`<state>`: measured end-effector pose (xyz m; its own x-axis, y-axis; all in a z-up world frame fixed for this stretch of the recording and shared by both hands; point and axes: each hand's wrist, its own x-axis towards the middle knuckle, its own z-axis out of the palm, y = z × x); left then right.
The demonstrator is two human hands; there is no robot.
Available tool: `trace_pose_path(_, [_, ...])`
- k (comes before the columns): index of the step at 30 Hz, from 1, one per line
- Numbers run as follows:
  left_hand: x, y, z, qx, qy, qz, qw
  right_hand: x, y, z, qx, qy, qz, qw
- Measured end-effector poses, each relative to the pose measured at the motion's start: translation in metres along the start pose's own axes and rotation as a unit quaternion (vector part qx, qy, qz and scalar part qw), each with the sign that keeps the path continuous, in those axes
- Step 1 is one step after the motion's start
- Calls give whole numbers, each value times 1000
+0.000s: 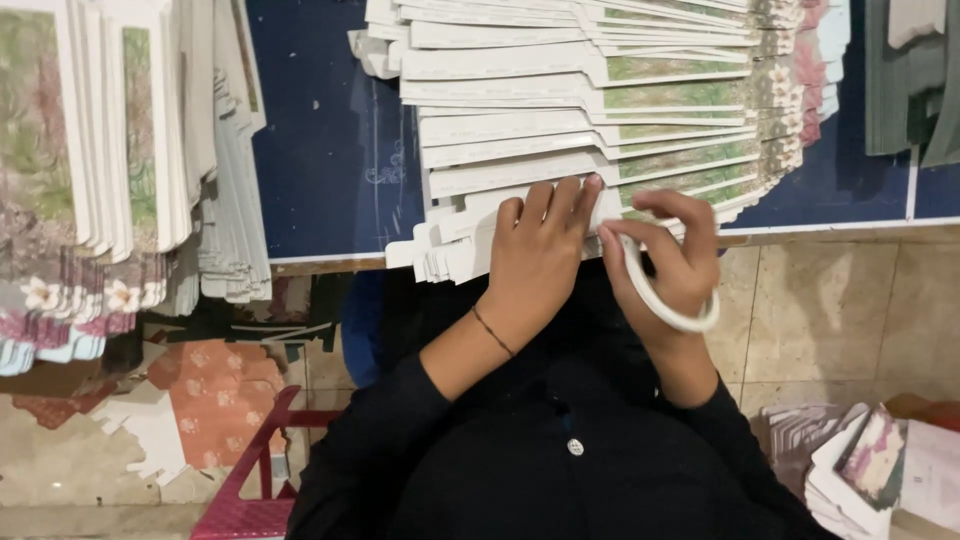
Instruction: Applying double-sided adhesive tape to a stack of printed paper cards.
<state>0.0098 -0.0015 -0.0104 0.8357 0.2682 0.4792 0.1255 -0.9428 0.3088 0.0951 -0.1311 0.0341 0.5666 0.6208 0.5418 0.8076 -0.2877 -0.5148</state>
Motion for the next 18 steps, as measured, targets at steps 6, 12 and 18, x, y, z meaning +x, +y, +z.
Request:
trace_pose_path(6, [-13,-42,-47,-74,12,-84,994,2,-26,17,140,-46,74,986])
trace_pose_path(12, [-57,-79,-102,-130,-69,-242,959,8,-64,54,184,-177,101,962])
trace_pose_path(18, [-75,-81,-102,-234,-76,-309,919,8,-76,65,157,-210,98,960])
